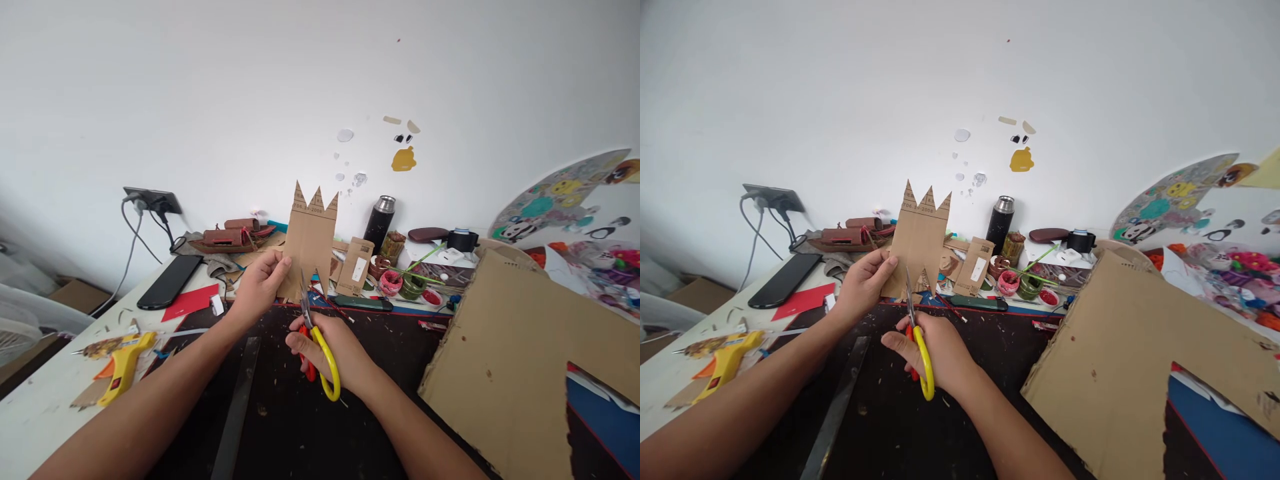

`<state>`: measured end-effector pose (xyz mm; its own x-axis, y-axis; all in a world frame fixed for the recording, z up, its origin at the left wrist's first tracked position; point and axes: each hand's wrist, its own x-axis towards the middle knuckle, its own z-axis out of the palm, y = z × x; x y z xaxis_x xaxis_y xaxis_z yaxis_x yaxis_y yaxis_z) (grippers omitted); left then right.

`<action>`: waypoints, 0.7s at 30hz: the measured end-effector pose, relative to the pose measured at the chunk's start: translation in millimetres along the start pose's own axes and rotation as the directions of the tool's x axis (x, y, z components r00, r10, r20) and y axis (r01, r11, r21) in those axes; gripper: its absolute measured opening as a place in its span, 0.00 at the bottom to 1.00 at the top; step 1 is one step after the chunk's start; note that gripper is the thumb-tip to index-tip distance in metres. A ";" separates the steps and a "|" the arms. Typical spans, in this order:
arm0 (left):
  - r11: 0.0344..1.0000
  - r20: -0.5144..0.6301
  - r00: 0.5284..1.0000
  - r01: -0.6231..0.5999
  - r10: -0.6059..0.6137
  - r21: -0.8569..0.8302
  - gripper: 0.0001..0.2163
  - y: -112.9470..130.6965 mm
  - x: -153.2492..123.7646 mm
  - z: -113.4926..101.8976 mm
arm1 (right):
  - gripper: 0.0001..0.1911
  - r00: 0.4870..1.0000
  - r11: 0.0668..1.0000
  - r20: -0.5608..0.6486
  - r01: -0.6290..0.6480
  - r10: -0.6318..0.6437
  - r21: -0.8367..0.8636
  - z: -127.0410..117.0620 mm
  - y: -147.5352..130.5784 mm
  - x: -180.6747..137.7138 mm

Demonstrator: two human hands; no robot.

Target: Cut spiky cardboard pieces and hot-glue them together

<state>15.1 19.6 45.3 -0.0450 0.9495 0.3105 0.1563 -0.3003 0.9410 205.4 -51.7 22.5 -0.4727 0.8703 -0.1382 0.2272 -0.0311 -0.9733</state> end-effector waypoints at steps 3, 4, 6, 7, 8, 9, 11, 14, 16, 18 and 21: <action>1.000 0.008 1.000 0.016 -0.016 -0.015 0.19 -1.7 -0.3 1.0 | 0.26 0.999 1.000 -0.026 -0.027 0.028 0.015 4.8 0.9 0.7; 1.000 0.013 1.000 0.021 -0.021 -0.018 0.19 -1.6 -0.6 1.4 | 0.24 0.999 0.999 -0.030 -0.032 0.032 0.015 5.8 0.7 0.6; 1.000 0.014 1.000 0.021 -0.021 -0.006 0.19 0.0 -1.6 2.0 | 0.22 0.999 0.999 -0.035 -0.037 0.038 0.013 6.9 0.1 0.3; 1.000 0.008 1.000 0.014 -0.014 0.009 0.19 1.3 -2.3 2.2 | 0.21 0.999 0.999 -0.040 -0.034 0.035 0.008 7.1 -0.2 0.0; 1.000 0.000 1.000 0.003 -0.003 0.028 0.18 3.0 -3.0 2.4 | 0.21 0.999 1.000 -0.045 -0.030 0.030 0.000 7.2 -0.6 -0.2; 0.999 -0.011 1.000 -0.008 0.009 0.043 0.18 4.8 -3.6 2.5 | 0.21 0.998 1.000 -0.050 -0.026 0.025 -0.009 7.1 -1.1 -0.4; 0.999 -0.026 0.999 -0.021 0.022 0.041 0.18 8.8 -4.4 2.9 | 0.21 0.998 0.999 -0.063 -0.019 0.017 -0.027 6.7 -2.4 -0.8; 1.000 -0.034 0.999 0.004 -0.005 -0.026 0.19 14.0 -4.4 3.4 | 0.20 0.997 0.999 -0.070 -0.017 0.014 -0.049 6.2 -4.2 -1.0; 0.999 -0.045 0.999 0.007 -0.009 -0.037 0.18 15.9 -4.2 3.3 | 0.19 0.998 0.998 -0.064 -0.020 0.017 -0.051 6.1 -4.3 -0.8; 1.000 -0.055 0.998 -0.008 0.008 -0.014 0.19 16.5 -4.0 3.0 | 0.19 0.998 0.999 -0.061 -0.022 0.020 -0.046 6.2 -3.3 -0.4; 1.000 -0.042 0.999 -0.023 0.023 0.017 0.19 15.5 -4.2 3.0 | 0.20 0.997 0.999 -0.073 -0.017 0.014 -0.050 6.3 -1.5 0.0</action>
<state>20.7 11.2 58.2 -0.0824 0.9377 0.3376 0.1737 -0.3201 0.9313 199.7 -54.7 22.8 -0.4061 0.9034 -0.1376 0.2772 -0.0217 -0.9606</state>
